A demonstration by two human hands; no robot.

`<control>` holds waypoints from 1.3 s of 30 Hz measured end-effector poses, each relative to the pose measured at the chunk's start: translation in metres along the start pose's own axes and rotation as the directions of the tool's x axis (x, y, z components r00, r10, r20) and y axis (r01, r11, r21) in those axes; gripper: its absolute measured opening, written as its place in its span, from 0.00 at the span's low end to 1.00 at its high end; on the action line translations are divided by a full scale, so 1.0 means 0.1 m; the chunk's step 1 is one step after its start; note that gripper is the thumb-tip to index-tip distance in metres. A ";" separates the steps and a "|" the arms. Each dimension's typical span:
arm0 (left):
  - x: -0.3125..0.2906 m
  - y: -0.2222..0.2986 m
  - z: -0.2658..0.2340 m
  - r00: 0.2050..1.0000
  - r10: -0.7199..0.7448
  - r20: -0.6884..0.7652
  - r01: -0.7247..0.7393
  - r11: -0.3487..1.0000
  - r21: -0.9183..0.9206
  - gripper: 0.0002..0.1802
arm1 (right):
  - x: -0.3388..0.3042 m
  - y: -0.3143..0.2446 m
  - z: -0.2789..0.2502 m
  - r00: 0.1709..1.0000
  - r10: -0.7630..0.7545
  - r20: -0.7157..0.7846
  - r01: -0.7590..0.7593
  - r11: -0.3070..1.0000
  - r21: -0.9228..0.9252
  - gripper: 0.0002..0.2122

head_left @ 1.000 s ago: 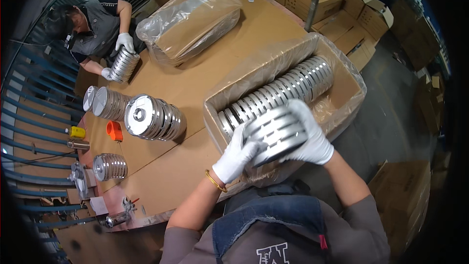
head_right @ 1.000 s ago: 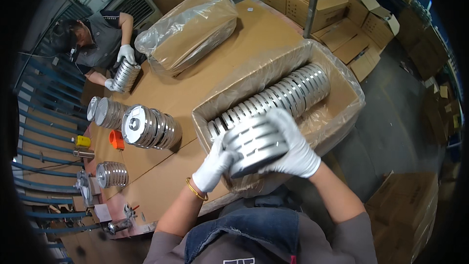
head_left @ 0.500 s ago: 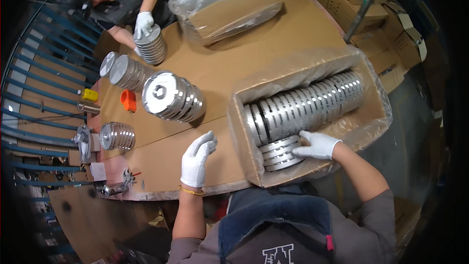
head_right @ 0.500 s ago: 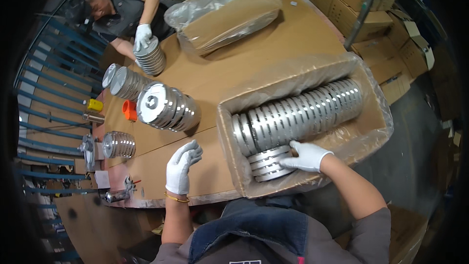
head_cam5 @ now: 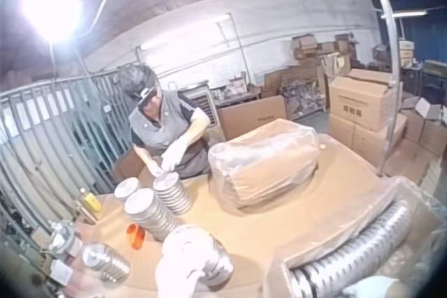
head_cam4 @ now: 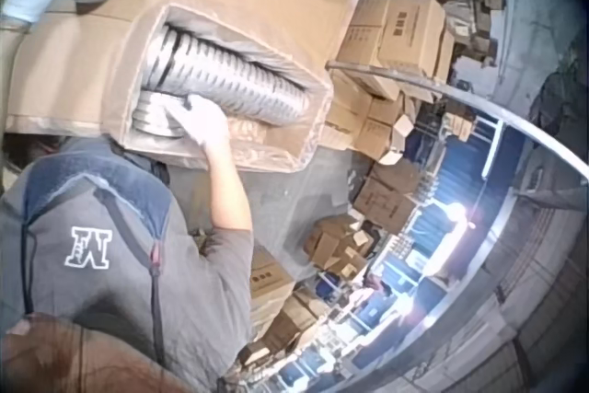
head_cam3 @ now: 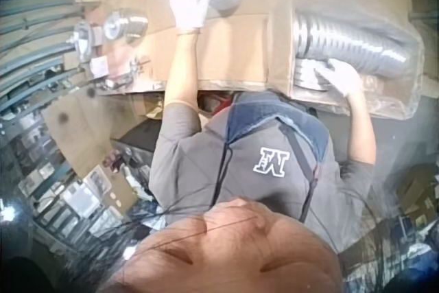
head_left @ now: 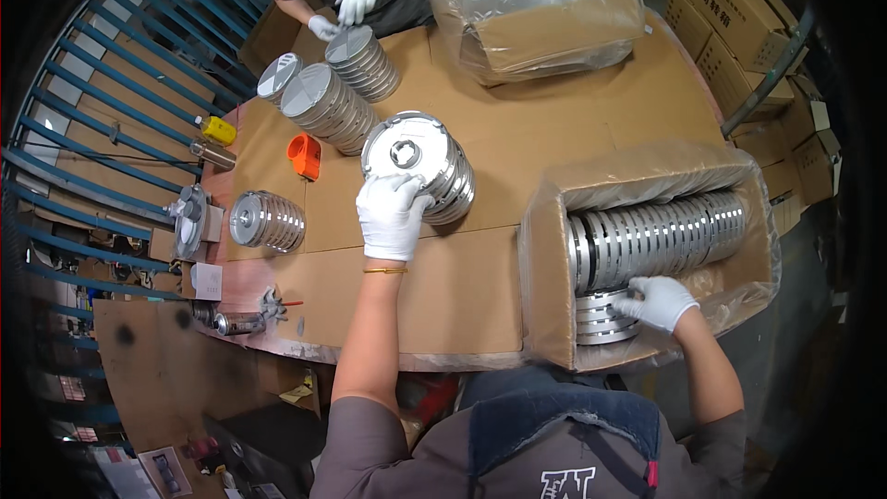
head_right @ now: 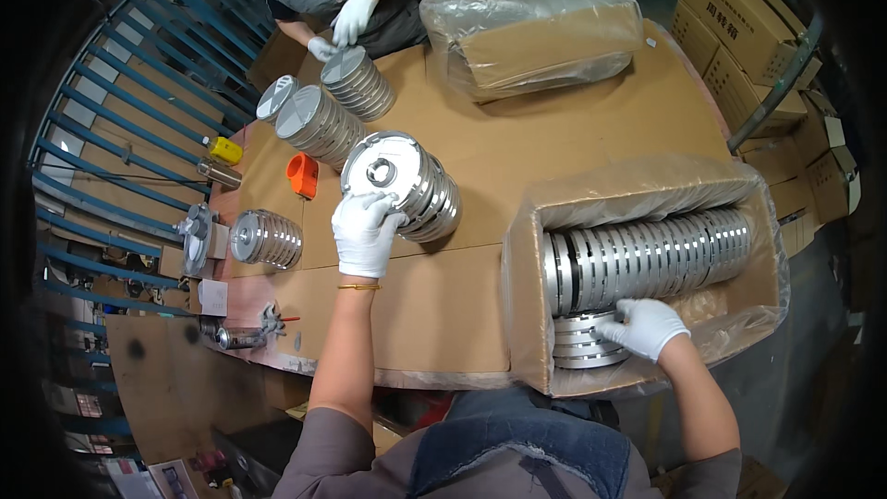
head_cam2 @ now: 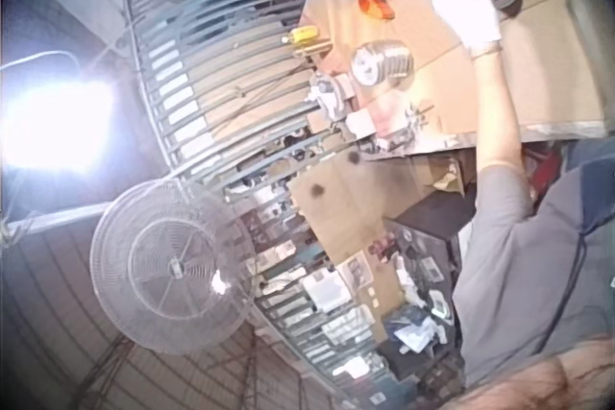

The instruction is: The person inspects metal components with a file, then packs them into cardboard boxes for shipment, sealing the boxes with a tape dispenser.

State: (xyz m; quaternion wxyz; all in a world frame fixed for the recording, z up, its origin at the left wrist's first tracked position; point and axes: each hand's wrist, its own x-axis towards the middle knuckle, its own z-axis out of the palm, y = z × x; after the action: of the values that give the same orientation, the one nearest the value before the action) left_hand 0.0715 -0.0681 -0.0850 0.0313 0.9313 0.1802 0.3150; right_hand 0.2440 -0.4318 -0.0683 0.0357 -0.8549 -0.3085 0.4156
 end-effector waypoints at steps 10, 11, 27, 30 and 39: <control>-0.34 0.27 -0.62 0.721 -0.520 0.458 0.270 -0.397 -0.877 0.20 | 0.13 -1.16 0.31 0.850 -0.305 -0.430 0.404 -0.147 0.903 0.29; -0.33 0.33 -0.64 0.581 -0.425 0.694 0.249 -0.719 -0.649 0.23 | 0.17 -1.32 0.34 0.857 -0.350 -0.379 0.310 -0.239 0.920 0.35; -0.61 0.40 -0.82 0.803 -0.222 0.553 0.552 -0.075 -0.831 0.19 | 0.15 -1.88 0.47 0.920 -0.275 -0.278 0.088 -0.546 0.833 0.32; -0.29 0.46 -0.93 0.851 0.255 0.460 0.401 0.250 -0.881 0.17 | 0.16 -1.78 0.56 0.835 -0.453 -0.312 -0.013 -0.584 0.812 0.32; -0.20 -0.48 0.04 0.981 0.152 0.116 -0.132 0.978 -0.162 0.18 | 0.25 -1.64 0.56 0.618 -0.697 -0.363 -0.537 -0.712 0.453 0.34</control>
State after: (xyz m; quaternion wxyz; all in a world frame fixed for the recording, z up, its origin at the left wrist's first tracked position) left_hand 0.0439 -0.0303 -0.1084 0.0918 0.9549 0.0858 0.2690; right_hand 0.1328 -0.2968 -0.0701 0.7658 0.1281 0.0832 0.6247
